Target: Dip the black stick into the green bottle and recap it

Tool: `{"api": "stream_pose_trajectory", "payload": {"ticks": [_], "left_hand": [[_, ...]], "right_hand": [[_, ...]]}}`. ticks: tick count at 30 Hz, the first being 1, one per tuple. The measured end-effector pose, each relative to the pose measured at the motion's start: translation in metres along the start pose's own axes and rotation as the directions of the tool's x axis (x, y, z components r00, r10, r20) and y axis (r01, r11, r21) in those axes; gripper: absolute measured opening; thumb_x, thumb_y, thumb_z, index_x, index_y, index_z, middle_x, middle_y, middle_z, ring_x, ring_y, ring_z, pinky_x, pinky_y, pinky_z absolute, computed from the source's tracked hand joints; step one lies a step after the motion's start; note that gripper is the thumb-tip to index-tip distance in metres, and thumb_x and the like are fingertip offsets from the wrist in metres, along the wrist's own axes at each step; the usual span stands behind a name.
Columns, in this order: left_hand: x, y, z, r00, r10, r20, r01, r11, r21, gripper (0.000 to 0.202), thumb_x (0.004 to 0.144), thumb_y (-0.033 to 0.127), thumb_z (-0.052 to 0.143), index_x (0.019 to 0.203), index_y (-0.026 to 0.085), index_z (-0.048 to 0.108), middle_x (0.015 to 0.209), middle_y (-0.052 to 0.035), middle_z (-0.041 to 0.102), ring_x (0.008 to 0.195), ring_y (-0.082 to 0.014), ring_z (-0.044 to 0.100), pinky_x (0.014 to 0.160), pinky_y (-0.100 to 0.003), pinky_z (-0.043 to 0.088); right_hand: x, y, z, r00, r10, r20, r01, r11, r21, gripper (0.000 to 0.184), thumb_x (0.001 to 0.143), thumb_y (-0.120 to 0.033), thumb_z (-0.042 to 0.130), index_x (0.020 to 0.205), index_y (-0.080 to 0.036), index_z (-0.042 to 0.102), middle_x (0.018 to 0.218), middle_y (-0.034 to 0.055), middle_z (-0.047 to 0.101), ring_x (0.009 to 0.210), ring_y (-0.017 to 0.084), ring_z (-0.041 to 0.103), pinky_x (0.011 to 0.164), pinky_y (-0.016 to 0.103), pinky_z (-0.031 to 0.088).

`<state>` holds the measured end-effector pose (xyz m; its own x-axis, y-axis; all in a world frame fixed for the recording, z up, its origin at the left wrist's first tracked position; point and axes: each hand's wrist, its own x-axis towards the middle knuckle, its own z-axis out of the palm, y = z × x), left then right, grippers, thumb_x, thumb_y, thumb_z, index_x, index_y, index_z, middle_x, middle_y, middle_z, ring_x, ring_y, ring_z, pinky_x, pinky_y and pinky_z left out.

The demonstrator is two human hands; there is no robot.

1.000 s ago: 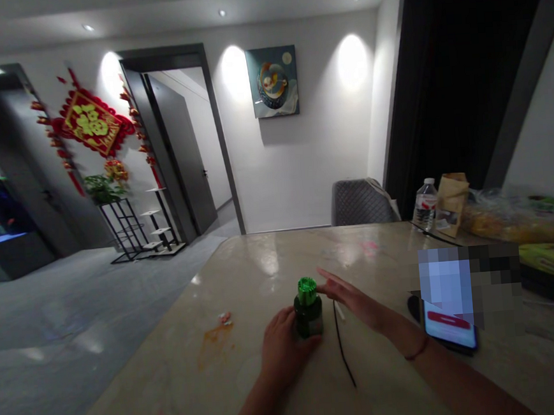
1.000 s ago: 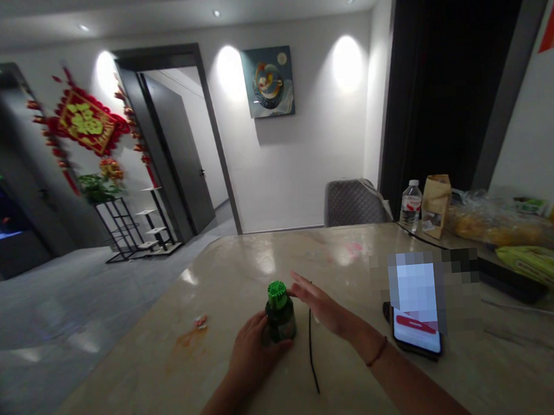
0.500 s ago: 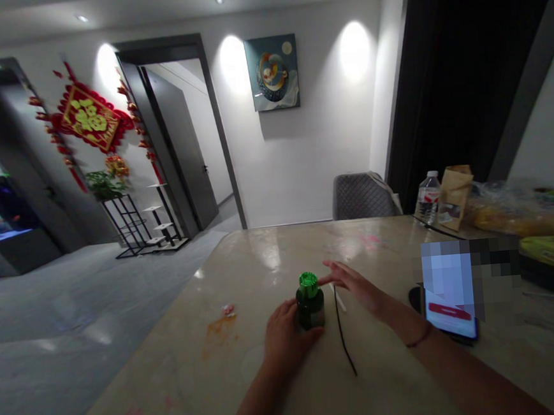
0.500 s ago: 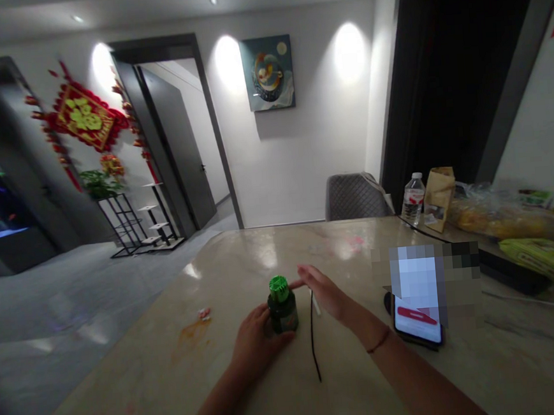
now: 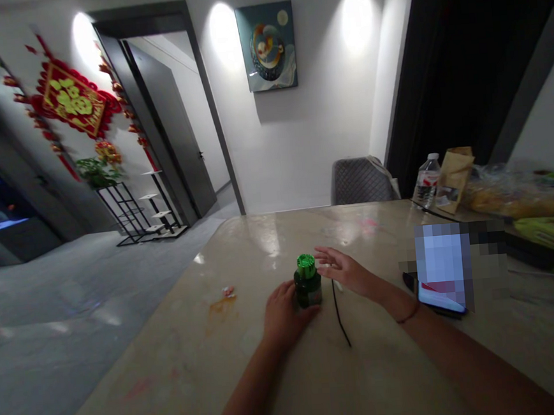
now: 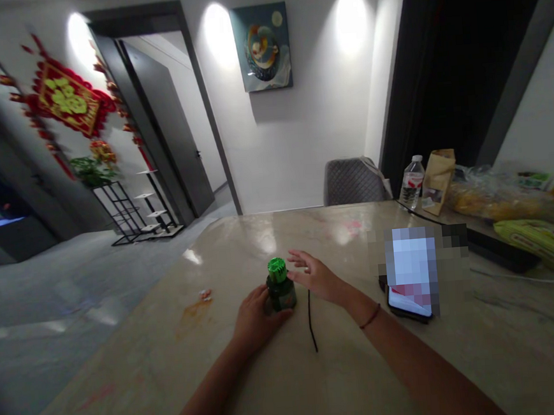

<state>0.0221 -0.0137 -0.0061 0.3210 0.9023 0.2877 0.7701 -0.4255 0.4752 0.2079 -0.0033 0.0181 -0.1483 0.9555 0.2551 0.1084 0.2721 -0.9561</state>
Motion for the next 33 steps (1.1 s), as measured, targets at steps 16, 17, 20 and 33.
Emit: {"api": "stream_pose_trajectory", "payload": {"ticks": [16, 17, 20, 33], "left_hand": [[-0.001, 0.001, 0.002, 0.999, 0.035, -0.001, -0.035, 0.999, 0.024, 0.052, 0.062, 0.048, 0.063, 0.107, 0.024, 0.057, 0.114, -0.0053, 0.057, 0.105, -0.0236, 0.051, 0.094, -0.035, 0.035], [-0.001, 0.001, 0.002, 0.999, 0.038, -0.002, -0.038, 0.999, 0.029, 0.052, 0.062, 0.048, 0.063, 0.107, 0.024, 0.057, 0.115, -0.0053, 0.057, 0.105, -0.0237, 0.051, 0.094, -0.035, 0.035], [-0.001, -0.001, 0.003, 0.998, 0.066, -0.016, -0.065, 0.997, 0.036, 0.053, 0.062, 0.049, 0.062, 0.108, 0.024, 0.056, 0.115, -0.0054, 0.057, 0.105, -0.0238, 0.051, 0.092, -0.035, 0.037], [-0.004, -0.002, 0.006, 0.996, 0.078, -0.041, -0.075, 0.995, 0.066, 0.053, 0.064, 0.050, 0.060, 0.108, 0.023, 0.055, 0.112, -0.0064, 0.057, 0.104, -0.0245, 0.051, 0.092, -0.036, 0.037]], "right_hand": [[-0.014, -0.026, 0.011, 0.953, -0.290, 0.091, 0.304, 0.893, -0.332, 0.045, 0.077, -0.024, 0.051, 0.121, -0.027, 0.046, 0.128, 0.0020, 0.046, 0.120, 0.017, 0.039, 0.104, 0.038, 0.026], [-0.013, -0.027, 0.012, 0.948, -0.305, 0.085, 0.316, 0.882, -0.350, 0.041, 0.077, -0.024, 0.051, 0.118, -0.026, 0.049, 0.125, 0.0023, 0.049, 0.120, 0.017, 0.040, 0.104, 0.038, 0.026], [-0.011, -0.030, 0.015, 0.948, -0.314, 0.054, 0.310, 0.874, -0.375, 0.035, 0.077, -0.023, 0.050, 0.112, -0.024, 0.053, 0.116, 0.0033, 0.056, 0.111, 0.017, 0.048, 0.099, 0.037, 0.033], [-0.005, -0.004, 0.024, 0.979, -0.156, -0.133, 0.110, 0.947, -0.303, 0.060, 0.063, -0.031, 0.066, 0.116, -0.020, 0.041, 0.100, 0.0060, 0.059, 0.095, 0.018, 0.055, 0.087, 0.036, 0.040]]}}
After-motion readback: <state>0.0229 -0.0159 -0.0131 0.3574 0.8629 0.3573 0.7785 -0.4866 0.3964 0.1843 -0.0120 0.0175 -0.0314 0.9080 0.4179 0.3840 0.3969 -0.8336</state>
